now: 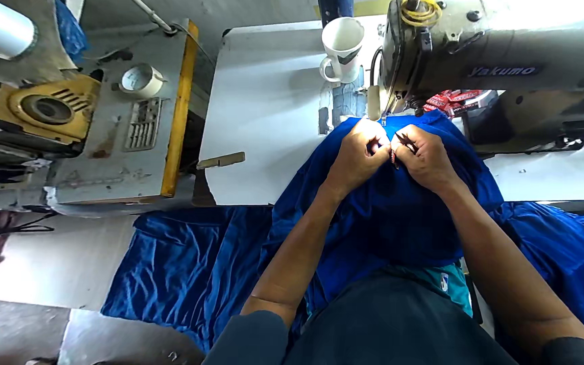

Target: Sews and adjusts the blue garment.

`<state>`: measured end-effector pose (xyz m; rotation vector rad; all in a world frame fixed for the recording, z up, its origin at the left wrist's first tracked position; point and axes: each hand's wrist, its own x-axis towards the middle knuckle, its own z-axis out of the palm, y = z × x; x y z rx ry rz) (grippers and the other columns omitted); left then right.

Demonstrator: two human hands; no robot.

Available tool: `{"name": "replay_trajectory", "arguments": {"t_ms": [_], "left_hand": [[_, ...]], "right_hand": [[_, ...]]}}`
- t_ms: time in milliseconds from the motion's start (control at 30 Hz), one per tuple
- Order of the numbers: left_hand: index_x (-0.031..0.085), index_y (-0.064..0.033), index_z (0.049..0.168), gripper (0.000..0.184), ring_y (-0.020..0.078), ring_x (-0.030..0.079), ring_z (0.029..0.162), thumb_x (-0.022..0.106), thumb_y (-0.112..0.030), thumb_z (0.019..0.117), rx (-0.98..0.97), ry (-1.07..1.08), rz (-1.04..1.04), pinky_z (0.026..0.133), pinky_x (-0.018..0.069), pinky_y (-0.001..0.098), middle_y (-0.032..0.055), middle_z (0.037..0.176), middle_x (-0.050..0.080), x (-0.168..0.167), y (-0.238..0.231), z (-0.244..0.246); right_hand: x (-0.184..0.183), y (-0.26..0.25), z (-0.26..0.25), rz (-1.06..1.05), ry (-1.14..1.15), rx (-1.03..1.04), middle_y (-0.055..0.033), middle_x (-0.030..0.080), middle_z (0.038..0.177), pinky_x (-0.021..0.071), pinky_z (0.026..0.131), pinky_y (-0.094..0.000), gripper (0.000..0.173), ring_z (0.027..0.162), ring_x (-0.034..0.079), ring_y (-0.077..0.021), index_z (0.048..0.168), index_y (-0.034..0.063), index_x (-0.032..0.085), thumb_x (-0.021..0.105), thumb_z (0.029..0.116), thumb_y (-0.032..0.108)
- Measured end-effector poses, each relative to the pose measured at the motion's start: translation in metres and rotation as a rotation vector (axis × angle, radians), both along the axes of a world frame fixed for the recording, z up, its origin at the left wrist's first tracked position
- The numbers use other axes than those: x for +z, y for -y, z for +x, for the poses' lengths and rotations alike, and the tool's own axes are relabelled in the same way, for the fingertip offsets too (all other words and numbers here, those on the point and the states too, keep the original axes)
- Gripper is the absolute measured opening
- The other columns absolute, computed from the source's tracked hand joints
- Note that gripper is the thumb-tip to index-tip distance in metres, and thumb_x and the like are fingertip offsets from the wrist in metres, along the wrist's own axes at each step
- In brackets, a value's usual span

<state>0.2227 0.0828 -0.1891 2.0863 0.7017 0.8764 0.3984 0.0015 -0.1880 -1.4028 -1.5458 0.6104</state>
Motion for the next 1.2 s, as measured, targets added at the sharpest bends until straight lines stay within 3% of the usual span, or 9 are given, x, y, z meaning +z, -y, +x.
{"name": "replay_trajectory", "arguments": {"t_ms": [167, 300, 767, 867, 933, 1000, 1067, 1133, 1200], "left_hand": [[0.066, -0.0109, 0.083, 0.011, 0.0103, 0.06, 0.088, 0.067, -0.016, 0.0928, 0.005, -0.007, 0.053, 0.075, 0.05, 0.0268, 0.0017, 0.095, 0.064, -0.002, -0.001, 0.0], [0.063, -0.0108, 0.08, 0.014, 0.0125, 0.06, 0.092, 0.067, -0.016, 0.0919, -0.005, -0.032, 0.107, 0.078, 0.0503, 0.0282, 0.0033, 0.094, 0.062, -0.003, -0.001, 0.001], [0.062, -0.0113, 0.076, 0.015, 0.0107, 0.06, 0.086, 0.067, -0.013, 0.0896, 0.063, -0.04, 0.096, 0.07, 0.0494, 0.0258, 0.0023, 0.091, 0.062, -0.005, 0.007, 0.003], [0.062, -0.0112, 0.076, 0.015, 0.0096, 0.059, 0.083, 0.068, -0.013, 0.09, 0.107, -0.017, 0.033, 0.068, 0.0486, 0.0249, 0.002, 0.092, 0.062, -0.001, 0.012, 0.003], [0.065, -0.0118, 0.078, 0.014, 0.0086, 0.06, 0.085, 0.068, -0.013, 0.0907, 0.155, 0.026, -0.047, 0.069, 0.0503, 0.0247, 0.0009, 0.095, 0.065, 0.003, 0.016, 0.001], [0.067, -0.0126, 0.08, 0.012, 0.0088, 0.062, 0.087, 0.067, -0.013, 0.0919, 0.19, 0.078, -0.149, 0.07, 0.0526, 0.0256, 0.0001, 0.1, 0.066, 0.007, 0.02, -0.001], [0.067, -0.0119, 0.082, 0.012, 0.0106, 0.063, 0.088, 0.066, -0.012, 0.0933, 0.206, 0.13, -0.228, 0.069, 0.0537, 0.0271, 0.0012, 0.104, 0.066, 0.009, 0.027, -0.004], [0.068, -0.0101, 0.084, 0.01, 0.0118, 0.063, 0.087, 0.066, -0.011, 0.0945, 0.211, 0.187, -0.281, 0.068, 0.0539, 0.0275, 0.0028, 0.105, 0.067, 0.008, 0.03, -0.001], [0.07, -0.0094, 0.086, 0.009, 0.0115, 0.064, 0.087, 0.067, -0.01, 0.0945, 0.214, 0.235, -0.313, 0.068, 0.0544, 0.0264, 0.0027, 0.104, 0.067, 0.005, 0.03, 0.004]], "right_hand": [[-0.003, 0.001, 0.001, 0.036, 0.001, 0.006, -0.0013, 0.064, 0.081, 0.0513, 0.06, -0.0227, 0.009, 0.068, 0.06, -0.0061, 0.097, 0.0054, 0.065, 0.06, 0.0988, 0.012], [-0.005, 0.001, -0.003, 0.045, 0.001, -0.014, -0.0021, 0.063, 0.08, 0.0498, 0.059, -0.0228, 0.007, 0.067, 0.059, -0.007, 0.093, 0.0052, 0.065, 0.062, 0.0957, 0.01], [-0.005, 0.001, -0.005, -0.014, 0.125, -0.042, -0.0029, 0.061, 0.082, 0.0497, 0.063, -0.0264, 0.01, 0.071, 0.058, -0.0092, 0.093, 0.0075, 0.064, 0.059, 0.0978, 0.014], [-0.005, 0.004, -0.005, 0.03, 0.088, -0.096, -0.0039, 0.063, 0.083, 0.0511, 0.062, -0.0268, 0.012, 0.07, 0.06, -0.0094, 0.098, 0.0054, 0.065, 0.054, 0.0976, 0.01], [0.0, 0.016, -0.007, 0.036, 0.044, -0.161, -0.005, 0.067, 0.089, 0.0522, 0.06, -0.027, 0.017, 0.069, 0.061, -0.01, 0.109, 0.0051, 0.065, 0.05, 0.1009, 0.009], [0.007, 0.033, -0.013, 0.021, -0.037, -0.174, -0.0036, 0.066, 0.088, 0.0439, 0.046, -0.0246, 0.019, 0.057, 0.053, -0.0099, 0.119, 0.0092, 0.063, 0.054, 0.1032, 0.014], [0.009, 0.038, -0.021, 0.026, -0.157, -0.149, -0.0018, 0.066, 0.087, 0.0356, 0.039, -0.0234, 0.023, 0.047, 0.044, -0.009, 0.123, 0.0136, 0.064, 0.065, 0.1008, 0.02], [0.008, 0.039, -0.028, 0.027, -0.234, -0.14, -0.0004, 0.07, 0.096, 0.0397, 0.043, -0.0217, 0.024, 0.052, 0.049, -0.0076, 0.121, 0.014, 0.066, 0.071, 0.0981, 0.018], [0.006, 0.038, -0.032, 0.023, -0.288, -0.188, 0.0001, 0.069, 0.09, 0.0438, 0.046, -0.0206, 0.017, 0.055, 0.053, -0.0074, 0.114, 0.0132, 0.069, 0.072, 0.0975, 0.016]]}}
